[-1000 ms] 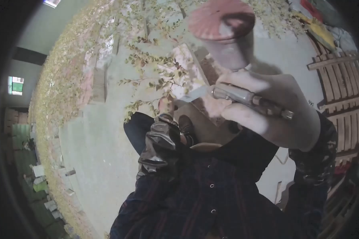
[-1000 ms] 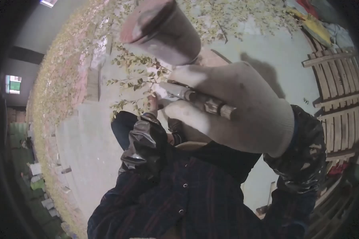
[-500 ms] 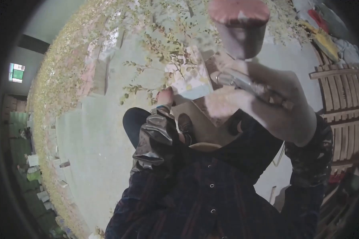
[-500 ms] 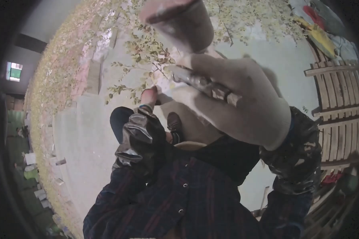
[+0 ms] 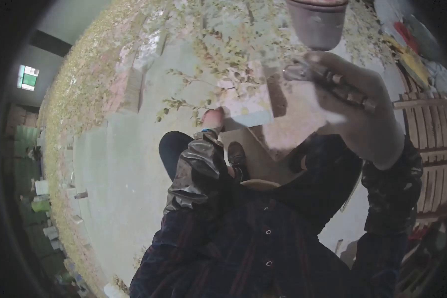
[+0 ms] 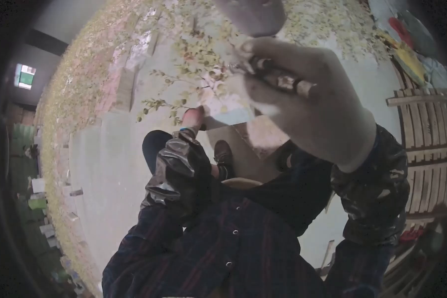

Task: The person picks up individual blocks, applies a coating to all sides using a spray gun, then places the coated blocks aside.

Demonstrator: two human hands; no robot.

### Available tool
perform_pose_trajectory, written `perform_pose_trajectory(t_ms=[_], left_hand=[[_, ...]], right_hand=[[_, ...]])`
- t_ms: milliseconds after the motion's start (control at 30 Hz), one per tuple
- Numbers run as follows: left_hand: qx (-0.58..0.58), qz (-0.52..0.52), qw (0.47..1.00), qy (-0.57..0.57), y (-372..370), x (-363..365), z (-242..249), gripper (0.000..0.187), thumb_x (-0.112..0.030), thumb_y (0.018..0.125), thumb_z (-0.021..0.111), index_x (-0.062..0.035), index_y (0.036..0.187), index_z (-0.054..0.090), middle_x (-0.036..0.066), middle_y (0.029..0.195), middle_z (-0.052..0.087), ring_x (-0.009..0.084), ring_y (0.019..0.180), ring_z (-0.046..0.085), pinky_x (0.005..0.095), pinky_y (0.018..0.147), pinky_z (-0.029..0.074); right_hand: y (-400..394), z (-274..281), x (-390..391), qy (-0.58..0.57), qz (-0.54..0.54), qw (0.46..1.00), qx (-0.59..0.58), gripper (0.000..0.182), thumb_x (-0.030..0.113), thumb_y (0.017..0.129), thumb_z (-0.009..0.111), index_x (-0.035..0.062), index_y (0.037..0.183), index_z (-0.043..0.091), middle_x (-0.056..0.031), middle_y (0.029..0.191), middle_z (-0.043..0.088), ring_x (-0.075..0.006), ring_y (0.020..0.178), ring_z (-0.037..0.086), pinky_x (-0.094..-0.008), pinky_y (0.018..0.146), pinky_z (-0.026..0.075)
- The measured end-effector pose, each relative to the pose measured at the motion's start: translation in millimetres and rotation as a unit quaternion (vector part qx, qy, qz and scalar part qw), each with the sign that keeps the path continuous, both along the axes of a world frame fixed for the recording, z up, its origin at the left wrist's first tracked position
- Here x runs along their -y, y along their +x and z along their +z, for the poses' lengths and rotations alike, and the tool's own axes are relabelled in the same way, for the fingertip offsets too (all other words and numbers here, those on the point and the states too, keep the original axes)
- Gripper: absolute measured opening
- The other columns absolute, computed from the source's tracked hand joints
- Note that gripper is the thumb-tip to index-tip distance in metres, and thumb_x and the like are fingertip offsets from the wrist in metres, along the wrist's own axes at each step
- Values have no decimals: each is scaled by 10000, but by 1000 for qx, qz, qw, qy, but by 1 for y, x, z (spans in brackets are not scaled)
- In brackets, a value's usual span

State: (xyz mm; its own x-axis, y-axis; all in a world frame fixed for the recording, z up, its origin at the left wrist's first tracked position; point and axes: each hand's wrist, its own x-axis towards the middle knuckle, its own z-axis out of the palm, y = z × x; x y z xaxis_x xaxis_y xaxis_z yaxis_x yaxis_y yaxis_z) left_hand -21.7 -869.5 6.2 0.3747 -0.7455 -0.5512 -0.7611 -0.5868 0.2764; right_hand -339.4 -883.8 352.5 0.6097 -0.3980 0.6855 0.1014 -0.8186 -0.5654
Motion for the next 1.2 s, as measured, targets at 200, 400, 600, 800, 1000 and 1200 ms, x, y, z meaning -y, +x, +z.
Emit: perform_pose_trajectory(t_ms=[200,400,600,800,1000,1200], left_hand=[[73,-128,989,-31,-13,-8,42,454,0,753,508,63,1199,448,327,992,586,419,862,626,470,649,566],[242,-351,897,115,-22,-4,43,589,-346,887,398,-19,1366,301,131,1201,504,332,813,626,395,535,489],[205,-170,962,-61,-29,-7,48,404,-175,851,465,0,1216,479,202,1052,572,345,905,596,421,709,503],[130,-257,935,207,-56,-9,127,345,-18,872,417,42,1197,517,243,1123,565,367,1023,580,411,834,514],[227,-319,920,15,-30,-9,57,354,-155,859,430,0,1164,523,212,1052,587,366,945,600,439,753,516],[333,-248,910,-4,15,-21,32,330,-191,883,409,-40,1136,557,172,1145,536,323,1078,533,429,915,438]], right_hand=[[2,-7,-4,82,39,996,-17,315,-98,770,649,-14,1070,603,-196,908,672,-223,748,694,-223,607,596],[23,-17,-27,175,157,969,72,629,-234,705,612,-26,1276,451,-219,1062,513,-285,965,568,-370,924,477],[35,10,-29,109,64,986,-109,337,33,805,659,-9,1131,583,-84,778,580,-135,640,438,-264,582,366],[41,21,-34,217,41,959,-180,279,-44,804,641,-20,1082,618,-136,878,680,-172,717,639,-255,607,523],[47,10,-21,-63,-4,985,-161,360,58,778,724,-20,1108,603,-148,948,681,-170,782,686,-228,590,553],[22,2,-32,51,114,990,-69,322,-77,780,547,7,1088,582,-116,870,608,-163,705,516,-274,618,422]])
